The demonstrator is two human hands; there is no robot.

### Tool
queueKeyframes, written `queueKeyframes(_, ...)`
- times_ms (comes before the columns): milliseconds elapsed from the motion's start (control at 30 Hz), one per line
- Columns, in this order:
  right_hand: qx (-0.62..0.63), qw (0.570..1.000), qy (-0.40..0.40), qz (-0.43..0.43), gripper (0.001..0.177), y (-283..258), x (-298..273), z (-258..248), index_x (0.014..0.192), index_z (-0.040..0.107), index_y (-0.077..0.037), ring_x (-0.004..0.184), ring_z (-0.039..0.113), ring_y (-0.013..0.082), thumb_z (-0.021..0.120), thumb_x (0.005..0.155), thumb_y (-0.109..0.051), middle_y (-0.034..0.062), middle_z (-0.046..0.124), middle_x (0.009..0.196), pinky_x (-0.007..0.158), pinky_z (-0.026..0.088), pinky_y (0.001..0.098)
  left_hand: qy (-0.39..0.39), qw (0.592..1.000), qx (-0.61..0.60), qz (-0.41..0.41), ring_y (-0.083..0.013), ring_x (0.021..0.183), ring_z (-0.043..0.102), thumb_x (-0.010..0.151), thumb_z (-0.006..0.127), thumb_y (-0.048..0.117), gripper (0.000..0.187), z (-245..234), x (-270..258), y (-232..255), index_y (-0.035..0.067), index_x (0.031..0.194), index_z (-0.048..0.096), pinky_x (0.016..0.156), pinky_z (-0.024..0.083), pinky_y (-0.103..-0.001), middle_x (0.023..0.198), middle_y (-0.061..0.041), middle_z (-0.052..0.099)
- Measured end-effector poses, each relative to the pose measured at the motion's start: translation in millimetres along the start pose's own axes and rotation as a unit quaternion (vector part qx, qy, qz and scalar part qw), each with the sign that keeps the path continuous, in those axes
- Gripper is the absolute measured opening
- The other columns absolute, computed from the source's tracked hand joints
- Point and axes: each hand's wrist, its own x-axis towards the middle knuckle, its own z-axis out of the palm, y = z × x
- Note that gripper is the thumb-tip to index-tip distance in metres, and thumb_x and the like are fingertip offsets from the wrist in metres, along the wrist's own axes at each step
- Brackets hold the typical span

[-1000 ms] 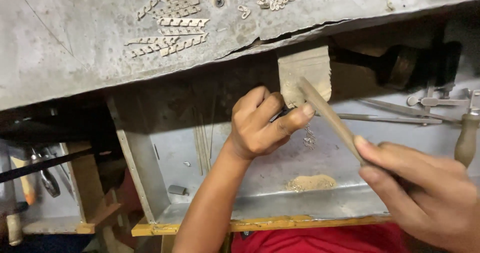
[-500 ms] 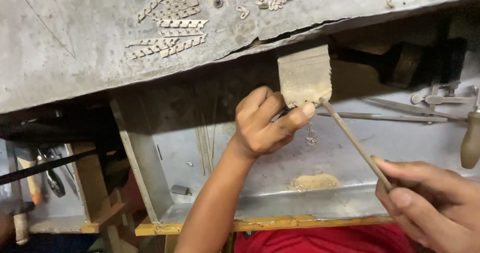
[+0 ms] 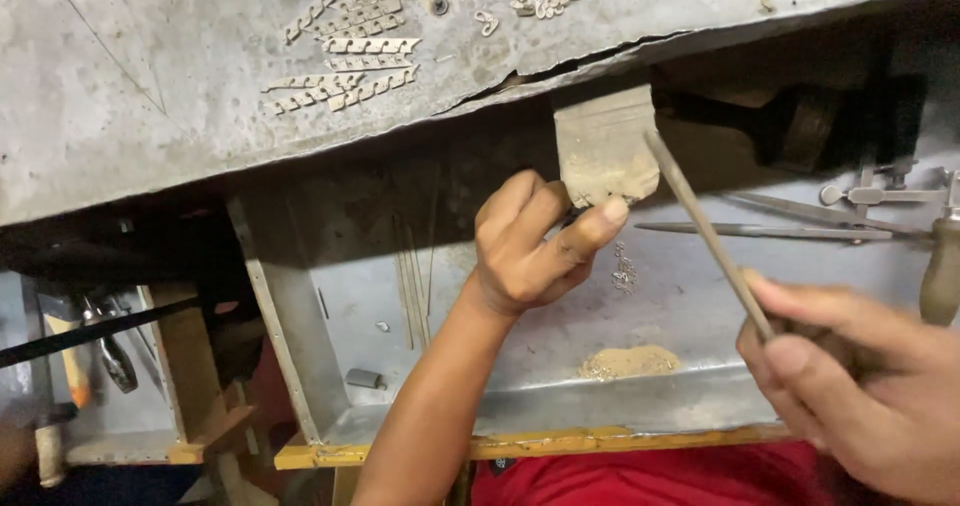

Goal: The person is using a hand file to smooth and shape small metal jewelry components held by pliers.

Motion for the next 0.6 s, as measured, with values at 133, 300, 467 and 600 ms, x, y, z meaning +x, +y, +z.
queueKeyframes(133, -0.010, 0.999, -0.004, 0.032, 0.049, 9, -17, -1, 0.139, 0.062, -0.001, 0.039, 0.042, 0.0132, 0.057, 0.091, -0.007, 0.0076, 0.050, 0.055, 0.037, 0.036, 0.0238, -0.009, 1.000, -0.013, 0.002, -0.0262, 0.067, 0.025, 0.111, 0.058, 0.006, 0.029, 0, -2, -2, 0.017, 0.138, 0.060, 0.058, 0.027, -0.038, 0.076, -0.005, 0.036)
queueKeyframes(300, -0.230, 0.965, 0.017, -0.127, 0.038, -6, 29, 16, 0.125, 0.068, 0.007, 0.066, 0.061, 0.0162, 0.067, 0.089, -0.004, 0.0129, 0.068, 0.085, 0.062, 0.050, 0.0278, -0.009, 1.000, 0.001, 0.005, -0.0266, 0.064, 0.025, 0.110, 0.053, 0.008, 0.023, -4, 10, 2, 0.015, 0.130, 0.062, 0.056, 0.028, -0.038, 0.076, -0.008, 0.043)
queueKeyframes(467, -0.275, 0.924, -0.044, -0.263, 0.036, -22, 46, 9, 0.127, 0.068, 0.007, 0.060, 0.051, 0.0191, 0.067, 0.094, -0.008, 0.0105, 0.061, 0.076, 0.062, 0.043, 0.0309, 0.009, 1.000, -0.006, -0.002, -0.0253, 0.060, 0.024, 0.106, 0.052, 0.003, 0.017, -4, 19, 9, 0.007, 0.106, 0.068, 0.053, 0.025, -0.036, 0.070, -0.007, 0.032)
queueKeyframes(600, -0.223, 0.972, 0.070, -0.014, 0.039, 6, -1, -1, 0.128, 0.070, 0.001, 0.036, 0.051, 0.0131, 0.065, 0.091, -0.009, 0.0094, 0.065, 0.059, 0.038, 0.042, 0.0268, -0.004, 1.000, -0.010, -0.016, -0.0267, 0.066, 0.026, 0.109, 0.059, 0.006, 0.028, 2, -2, 2, 0.017, 0.135, 0.060, 0.058, 0.028, -0.037, 0.078, -0.006, 0.039)
